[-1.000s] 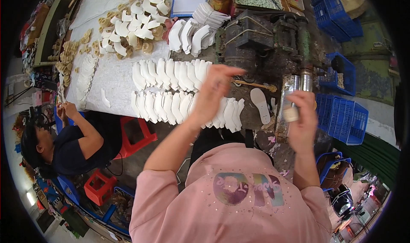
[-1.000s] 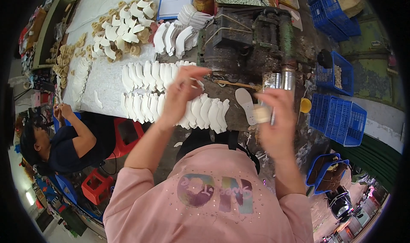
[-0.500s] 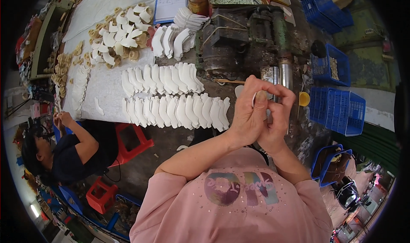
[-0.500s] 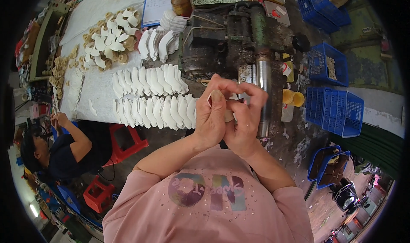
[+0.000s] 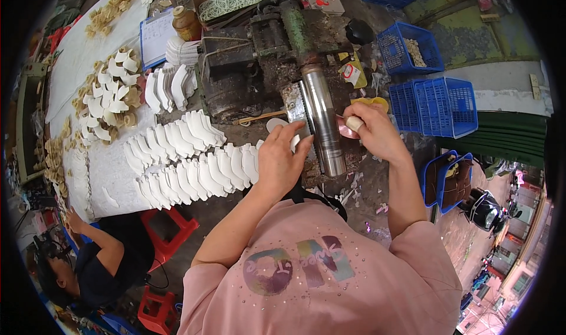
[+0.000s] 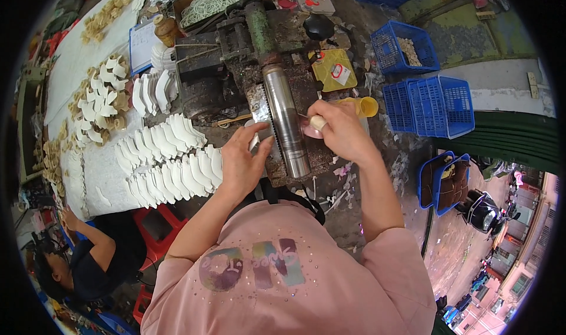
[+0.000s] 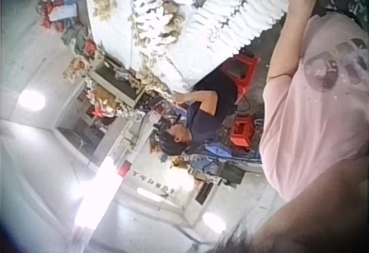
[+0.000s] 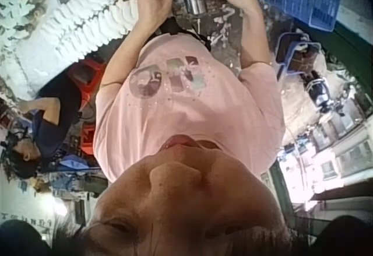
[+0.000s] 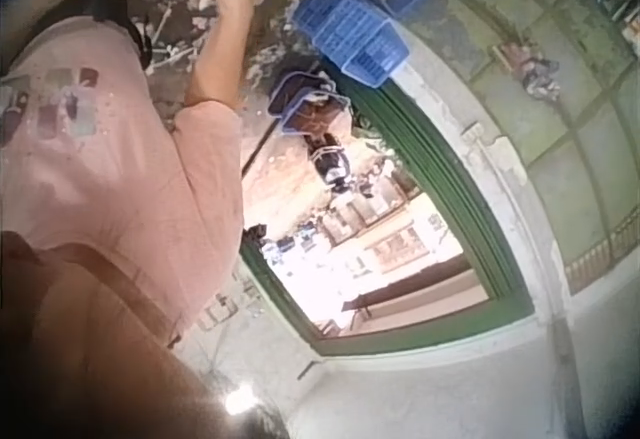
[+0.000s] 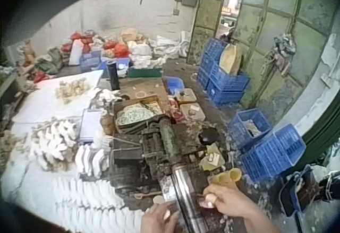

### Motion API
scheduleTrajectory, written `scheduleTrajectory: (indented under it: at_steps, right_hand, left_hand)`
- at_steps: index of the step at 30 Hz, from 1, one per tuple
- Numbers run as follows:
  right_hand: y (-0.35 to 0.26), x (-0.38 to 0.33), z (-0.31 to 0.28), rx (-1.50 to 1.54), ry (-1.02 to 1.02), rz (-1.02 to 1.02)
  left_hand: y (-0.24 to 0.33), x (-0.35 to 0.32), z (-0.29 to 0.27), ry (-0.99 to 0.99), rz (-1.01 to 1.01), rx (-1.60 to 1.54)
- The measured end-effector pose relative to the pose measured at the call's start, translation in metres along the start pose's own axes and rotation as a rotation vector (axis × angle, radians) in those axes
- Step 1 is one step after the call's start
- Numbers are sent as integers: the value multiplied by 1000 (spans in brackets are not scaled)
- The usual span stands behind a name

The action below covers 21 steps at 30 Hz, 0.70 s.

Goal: Gluing white shoe components using a roller-based glue applicator machine on a production line.

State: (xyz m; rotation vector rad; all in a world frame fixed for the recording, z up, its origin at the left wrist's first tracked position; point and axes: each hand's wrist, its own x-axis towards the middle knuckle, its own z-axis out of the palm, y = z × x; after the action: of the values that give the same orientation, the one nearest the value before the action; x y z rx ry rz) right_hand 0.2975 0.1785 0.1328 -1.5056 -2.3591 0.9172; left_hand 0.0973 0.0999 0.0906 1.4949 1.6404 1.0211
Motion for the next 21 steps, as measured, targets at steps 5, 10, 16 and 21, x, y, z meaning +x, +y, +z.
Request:
scheduleTrajectory:
  at_steps: [5,10,16,21]
  right_hand:
    - [-13,4,12,-3,197,-115]
    - [16,-8,12,274,288,120]
    - [20,-8,15,357,344,224]
    - [12,-6,25,328,340,230]
  left_hand:
    - [-11,4,0,172,64,89]
    - [-36,6,-45,178,-65,-80]
    - [-187,-4,-183,649,9,431]
    - [-258,-24,-242,611,-186,827]
